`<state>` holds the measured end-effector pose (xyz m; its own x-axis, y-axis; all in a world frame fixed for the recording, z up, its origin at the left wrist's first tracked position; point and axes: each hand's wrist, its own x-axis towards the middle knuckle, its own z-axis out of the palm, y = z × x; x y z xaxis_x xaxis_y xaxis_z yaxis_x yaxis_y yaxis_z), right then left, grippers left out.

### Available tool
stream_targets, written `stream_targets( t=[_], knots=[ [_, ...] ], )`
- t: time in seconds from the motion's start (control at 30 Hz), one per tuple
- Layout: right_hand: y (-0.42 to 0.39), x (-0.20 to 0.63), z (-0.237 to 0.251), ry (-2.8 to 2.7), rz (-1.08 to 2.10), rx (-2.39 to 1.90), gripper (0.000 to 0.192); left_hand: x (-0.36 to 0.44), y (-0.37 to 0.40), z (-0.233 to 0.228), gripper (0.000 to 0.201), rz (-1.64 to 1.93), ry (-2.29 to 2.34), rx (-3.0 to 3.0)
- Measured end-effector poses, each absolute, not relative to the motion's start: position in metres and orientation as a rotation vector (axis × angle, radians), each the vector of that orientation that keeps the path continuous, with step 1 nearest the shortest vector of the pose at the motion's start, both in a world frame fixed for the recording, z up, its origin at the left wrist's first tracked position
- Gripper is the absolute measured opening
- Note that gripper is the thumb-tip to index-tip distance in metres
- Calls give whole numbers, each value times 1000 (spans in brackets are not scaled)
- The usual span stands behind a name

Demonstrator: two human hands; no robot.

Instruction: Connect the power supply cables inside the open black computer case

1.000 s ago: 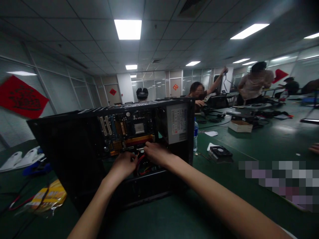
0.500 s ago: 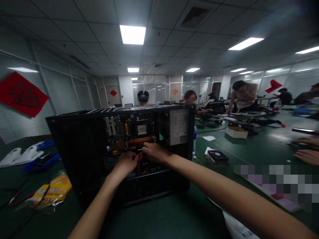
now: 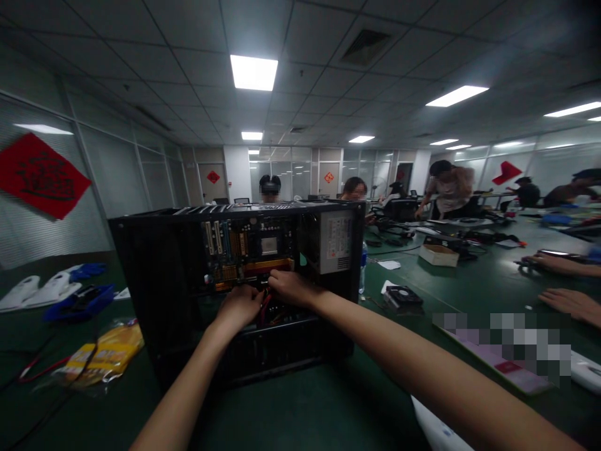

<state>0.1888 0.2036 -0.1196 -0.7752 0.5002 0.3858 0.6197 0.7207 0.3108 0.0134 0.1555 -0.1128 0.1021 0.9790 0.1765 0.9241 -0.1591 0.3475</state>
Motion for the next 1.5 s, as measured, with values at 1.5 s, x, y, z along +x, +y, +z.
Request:
stream_targets(
  t=[1.5],
  knots=[
    [167,208,-100,-2614,-260,-826,16,31,137,-98,20,459,1795,2586]
  ],
)
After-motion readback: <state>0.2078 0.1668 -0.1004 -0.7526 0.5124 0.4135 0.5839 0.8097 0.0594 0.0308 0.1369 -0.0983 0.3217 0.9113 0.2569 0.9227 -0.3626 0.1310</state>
